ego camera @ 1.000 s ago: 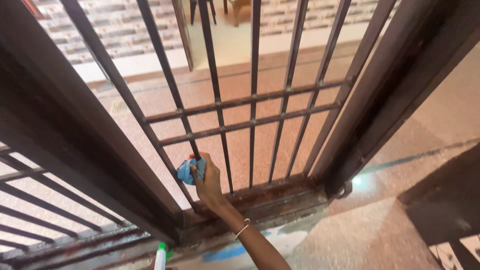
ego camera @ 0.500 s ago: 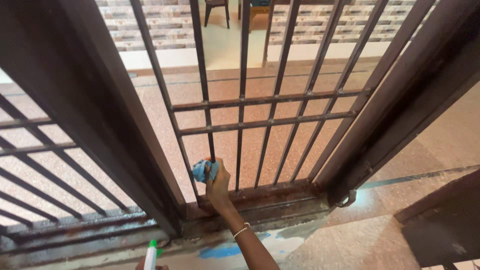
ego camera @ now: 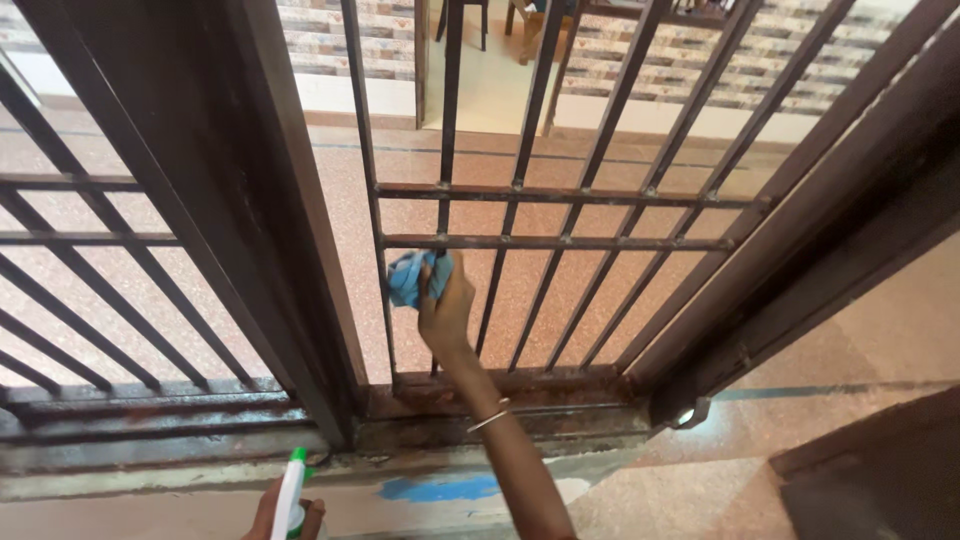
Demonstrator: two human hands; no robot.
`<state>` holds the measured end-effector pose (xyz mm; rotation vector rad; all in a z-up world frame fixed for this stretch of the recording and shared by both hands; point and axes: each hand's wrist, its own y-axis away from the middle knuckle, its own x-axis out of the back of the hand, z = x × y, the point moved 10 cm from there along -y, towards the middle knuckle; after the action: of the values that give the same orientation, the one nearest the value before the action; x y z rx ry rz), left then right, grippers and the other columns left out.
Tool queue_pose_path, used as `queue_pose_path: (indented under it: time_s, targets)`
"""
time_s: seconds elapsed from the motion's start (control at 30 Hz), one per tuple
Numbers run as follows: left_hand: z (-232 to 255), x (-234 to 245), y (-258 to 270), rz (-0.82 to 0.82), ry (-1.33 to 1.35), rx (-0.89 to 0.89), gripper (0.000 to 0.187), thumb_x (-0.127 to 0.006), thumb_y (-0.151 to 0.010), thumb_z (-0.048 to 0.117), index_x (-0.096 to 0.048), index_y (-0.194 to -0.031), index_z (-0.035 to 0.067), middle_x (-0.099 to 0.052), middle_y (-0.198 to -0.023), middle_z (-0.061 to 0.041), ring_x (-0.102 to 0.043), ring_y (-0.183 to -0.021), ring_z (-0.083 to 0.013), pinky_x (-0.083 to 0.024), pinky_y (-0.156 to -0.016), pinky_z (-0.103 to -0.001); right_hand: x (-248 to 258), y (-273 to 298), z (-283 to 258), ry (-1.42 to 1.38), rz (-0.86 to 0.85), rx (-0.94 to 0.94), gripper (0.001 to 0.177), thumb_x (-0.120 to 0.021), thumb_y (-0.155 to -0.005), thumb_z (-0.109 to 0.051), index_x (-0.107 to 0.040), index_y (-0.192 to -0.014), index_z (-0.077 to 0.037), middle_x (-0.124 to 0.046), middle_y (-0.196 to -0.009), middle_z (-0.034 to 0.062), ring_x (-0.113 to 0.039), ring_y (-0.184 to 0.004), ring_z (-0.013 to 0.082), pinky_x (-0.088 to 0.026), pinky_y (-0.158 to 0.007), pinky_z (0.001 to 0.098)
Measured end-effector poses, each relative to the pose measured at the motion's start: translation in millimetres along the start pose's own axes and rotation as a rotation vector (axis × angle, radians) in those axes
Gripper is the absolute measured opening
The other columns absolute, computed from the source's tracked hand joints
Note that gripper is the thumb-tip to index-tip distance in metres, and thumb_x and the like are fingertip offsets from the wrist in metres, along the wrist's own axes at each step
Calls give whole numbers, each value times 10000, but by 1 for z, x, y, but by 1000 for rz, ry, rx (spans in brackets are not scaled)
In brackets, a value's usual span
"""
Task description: The person sprays a cleaning solution and wipes the bars of a metal window grill using a blue cloth, moving across different sections of the frame.
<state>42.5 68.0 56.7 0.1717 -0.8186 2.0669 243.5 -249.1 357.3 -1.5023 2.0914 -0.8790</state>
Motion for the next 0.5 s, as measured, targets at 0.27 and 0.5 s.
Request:
queue_pose_path:
  time_s: [0.27, 0.5]
  targets:
    - [89, 5, 3, 17, -95, 114, 570, -859, -726, 130, -657, -1256, 73, -731, -870, -104, -722, -759, -174, -573, -710, -335, -2, 78, 47, -90, -69, -103, 328, -471, -1101, -338, -564, -1130, -25, -697, -845, 91, -710, -755, 186, -566, -631, 344]
    - [98, 6, -10, 28, -27, 193, 582, -831, -738, 127, -647, -1288, 87, -751, -966, -87, -737, -771, -151, -581, -720, -321, 43, 95, -2, -144, 167, 182, 432, -480, -1096, -357, -578, -1285, 19, -663, -1276, 201, -648, -1209, 336, -467, -1108, 477]
